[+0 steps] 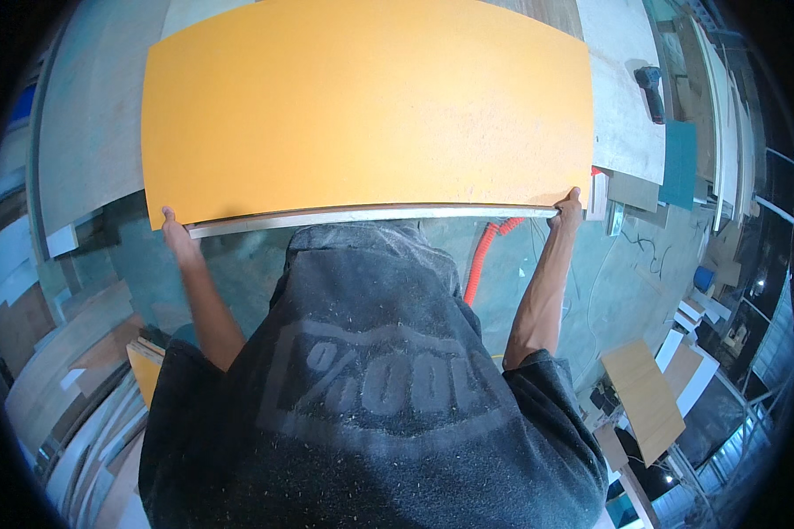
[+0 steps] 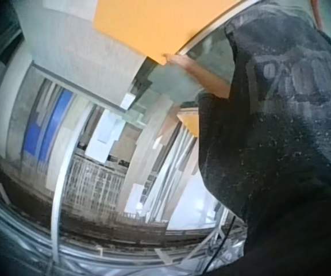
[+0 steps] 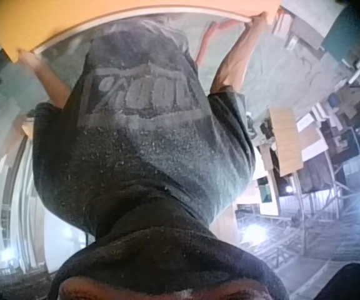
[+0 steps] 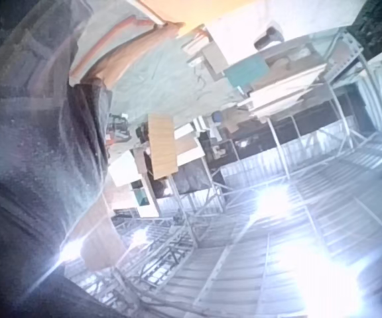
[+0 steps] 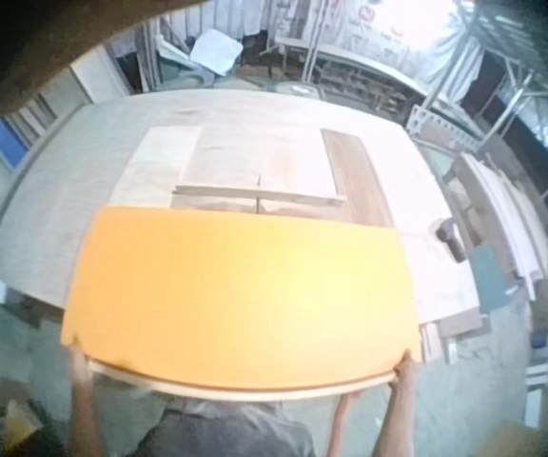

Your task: The person positions and aligns a yellow wooden panel on top of a larger wooden surface, repeatedly lifting and shifting it with their hands.

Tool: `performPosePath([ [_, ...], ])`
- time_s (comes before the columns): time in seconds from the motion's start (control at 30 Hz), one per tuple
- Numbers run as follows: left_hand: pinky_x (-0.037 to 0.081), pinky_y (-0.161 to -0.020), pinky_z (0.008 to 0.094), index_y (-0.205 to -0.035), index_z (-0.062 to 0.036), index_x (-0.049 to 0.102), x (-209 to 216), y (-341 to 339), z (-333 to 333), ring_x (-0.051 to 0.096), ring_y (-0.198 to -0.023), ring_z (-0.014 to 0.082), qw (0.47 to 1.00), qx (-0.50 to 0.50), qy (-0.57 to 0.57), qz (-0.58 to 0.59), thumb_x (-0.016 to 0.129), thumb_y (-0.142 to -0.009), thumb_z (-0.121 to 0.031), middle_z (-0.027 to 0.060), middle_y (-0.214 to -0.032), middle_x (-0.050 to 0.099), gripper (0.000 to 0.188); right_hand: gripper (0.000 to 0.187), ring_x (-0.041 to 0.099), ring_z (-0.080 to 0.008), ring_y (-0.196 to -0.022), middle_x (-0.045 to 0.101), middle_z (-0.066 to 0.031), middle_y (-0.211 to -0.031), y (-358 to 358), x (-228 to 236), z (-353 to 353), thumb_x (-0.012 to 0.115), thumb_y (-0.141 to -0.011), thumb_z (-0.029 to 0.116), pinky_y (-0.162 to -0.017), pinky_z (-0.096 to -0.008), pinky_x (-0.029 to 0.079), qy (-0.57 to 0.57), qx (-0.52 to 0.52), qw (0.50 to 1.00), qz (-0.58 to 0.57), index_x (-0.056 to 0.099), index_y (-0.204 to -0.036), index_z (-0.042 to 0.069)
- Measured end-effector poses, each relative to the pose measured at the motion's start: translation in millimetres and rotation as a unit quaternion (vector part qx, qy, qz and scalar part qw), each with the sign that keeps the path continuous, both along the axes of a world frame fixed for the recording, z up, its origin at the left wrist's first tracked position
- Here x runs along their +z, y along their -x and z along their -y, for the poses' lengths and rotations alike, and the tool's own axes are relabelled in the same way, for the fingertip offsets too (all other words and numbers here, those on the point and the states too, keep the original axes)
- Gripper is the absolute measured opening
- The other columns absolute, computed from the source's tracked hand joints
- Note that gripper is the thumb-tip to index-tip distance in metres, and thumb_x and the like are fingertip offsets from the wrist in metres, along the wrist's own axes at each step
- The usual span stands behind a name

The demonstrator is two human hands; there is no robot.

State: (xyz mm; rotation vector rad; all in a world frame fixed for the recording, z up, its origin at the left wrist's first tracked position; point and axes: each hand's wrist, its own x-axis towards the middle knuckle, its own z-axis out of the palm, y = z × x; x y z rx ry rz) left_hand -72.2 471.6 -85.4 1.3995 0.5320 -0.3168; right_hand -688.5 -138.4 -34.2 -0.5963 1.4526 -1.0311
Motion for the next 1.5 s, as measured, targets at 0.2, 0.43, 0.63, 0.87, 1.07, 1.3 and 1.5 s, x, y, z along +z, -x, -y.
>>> performPosePath([
  [0.2,0.044,-0.048,0.0282,-0.117,-0.0051,0.064,-10.7,-7.7,-27.2,0.056,-0.059,0.0115,0.997,0.030,0.076,0.007,0.050,-0.114,-0.041,0.0016,-0.086,0.067,0.039,0.043,0.071,-0.0337,-0.116,0.069,-0.0179,-0.134,-9.5,-0.1,-5.6,0.045,-0.115,0.032,-0.096,-0.0506,0.062,0.018,0.028,0.996,0.080,0.055,-0.143,0.001],
  [0.43,0.025,-0.040,0.0240,-0.109,-0.0072,0.063,-8.9,-11.5,-24.0,0.037,-0.048,0.0064,0.994,0.045,0.104,0.005,0.048,-0.115,-0.040,-0.0014,-0.077,0.060,0.037,0.049,0.066,-0.0361,-0.124,0.064,-0.0186,-0.142,-23.4,5.5,-13.7,0.040,-0.116,0.036,-0.107,-0.0531,0.056,0.006,0.035,0.998,0.056,0.050,-0.147,-0.001],
  [0.63,0.031,-0.040,0.0253,-0.114,-0.0021,0.063,1.0,-3.9,-5.0,0.044,-0.048,0.0091,0.995,0.070,0.072,-0.002,0.044,-0.116,-0.036,0.0043,-0.083,0.065,0.039,0.049,0.068,-0.0362,-0.122,0.066,-0.0193,-0.140,-2.2,-6.4,2.8,0.040,-0.116,0.036,-0.103,-0.0542,0.058,0.021,0.034,0.998,0.054,0.050,-0.147,-0.001],
  [0.87,0.054,-0.063,0.0367,-0.125,0.0057,0.061,-12.4,0.7,-29.9,0.066,-0.073,0.0204,0.993,0.098,0.041,0.046,0.043,-0.116,-0.035,0.0108,-0.101,0.071,0.045,0.047,0.066,-0.0365,-0.125,0.063,-0.0200,-0.143,-13.5,-8.1,0.8,0.040,-0.116,0.032,-0.106,-0.0552,0.057,0.029,0.067,0.993,0.091,0.049,-0.148,-0.002],
  [1.07,0.059,-0.097,0.0503,-0.136,0.0114,0.055,3.4,15.6,9.0,0.071,-0.114,0.0363,0.991,0.126,-0.002,0.032,0.042,-0.115,-0.030,0.0211,-0.128,0.068,0.049,0.040,0.071,-0.0331,-0.111,0.068,-0.0160,-0.133,-0.2,3.5,-3.8,0.042,-0.115,0.028,-0.095,-0.0501,0.061,0.052,0.067,0.996,0.020,0.056,-0.139,-0.001],
  [1.3,0.055,-0.101,0.0497,-0.136,0.0092,0.058,22.3,-36.9,-68.3,0.068,-0.114,0.0344,0.983,0.083,-0.094,0.137,0.046,-0.114,-0.037,0.0190,-0.126,0.069,0.053,0.031,0.072,-0.0289,-0.102,0.070,-0.0145,-0.124,-52.2,-50.9,-10.9,0.044,-0.110,0.013,-0.083,-0.0399,0.062,0.018,0.146,0.981,-0.123,0.061,-0.131,0.000],
  [1.5,0.038,-0.118,0.0591,-0.165,-0.0095,0.033,62.9,107.3,90.2,0.039,-0.149,0.0424,0.716,-0.422,-0.382,0.405,0.049,-0.110,-0.049,0.0196,-0.169,0.031,0.070,0.050,0.060,-0.0311,-0.096,0.063,-0.0190,-0.113,-6.8,-85.1,10.3,0.058,-0.106,0.040,-0.084,-0.0423,0.051,0.100,-0.027,0.954,-0.282,0.053,-0.132,-0.003],
])
